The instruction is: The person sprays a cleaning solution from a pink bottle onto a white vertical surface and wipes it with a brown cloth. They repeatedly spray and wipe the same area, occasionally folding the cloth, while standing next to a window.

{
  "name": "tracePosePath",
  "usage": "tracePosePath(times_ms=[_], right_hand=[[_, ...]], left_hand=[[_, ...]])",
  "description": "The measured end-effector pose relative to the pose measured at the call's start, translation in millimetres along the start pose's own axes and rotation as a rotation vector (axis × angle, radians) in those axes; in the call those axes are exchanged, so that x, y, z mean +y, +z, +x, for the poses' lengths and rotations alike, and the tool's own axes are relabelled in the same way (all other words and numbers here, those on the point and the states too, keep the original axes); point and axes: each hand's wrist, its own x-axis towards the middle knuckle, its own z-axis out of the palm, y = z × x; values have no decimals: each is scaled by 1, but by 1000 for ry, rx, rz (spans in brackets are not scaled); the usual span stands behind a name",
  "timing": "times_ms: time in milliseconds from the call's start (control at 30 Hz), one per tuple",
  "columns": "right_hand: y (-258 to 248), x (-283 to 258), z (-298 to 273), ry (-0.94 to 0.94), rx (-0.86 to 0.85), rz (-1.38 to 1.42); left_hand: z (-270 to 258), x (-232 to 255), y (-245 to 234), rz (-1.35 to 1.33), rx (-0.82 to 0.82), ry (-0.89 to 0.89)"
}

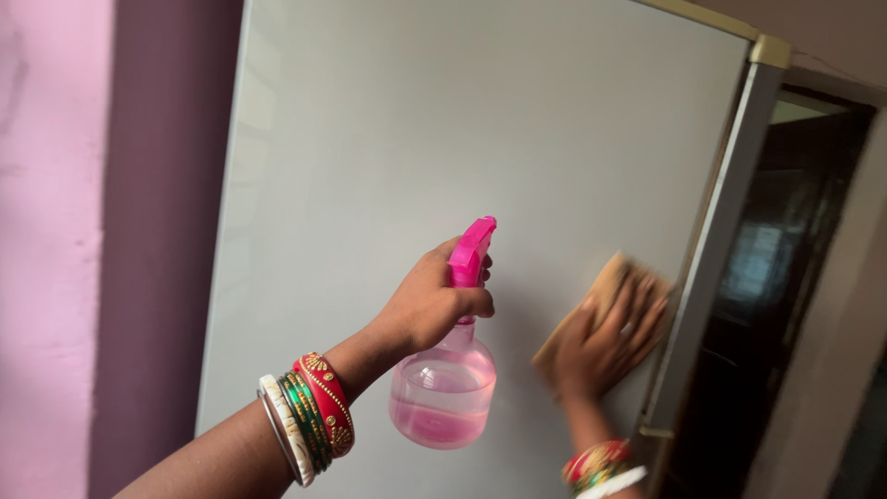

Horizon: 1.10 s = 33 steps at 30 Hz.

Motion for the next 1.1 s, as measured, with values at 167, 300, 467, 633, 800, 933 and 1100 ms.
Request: tracePosePath(times_ms=[167,300,467,633,800,933,1100], right_hand=[[-6,7,-31,33,-97,-49],[3,-10,18,1,-49,-27],[24,-71,82,-49,-91,-36],[48,-156,95,-333,-8,-14],[47,-228,54,-575,-64,147],[37,-247,-3,-699,-166,218],[25,-229,-71,-800,-315,322]], left_hand=[[-3,-5,16,-12,-15,-19],[-5,-13,7,-68,25,90],[-16,-19,-31,-69,83,98],[-32,-20,-75,44,174,8],[-45,-25,-108,62,217,118],[-49,-14,-127,134,257,139],[-49,-4,-123,167,208,124]])
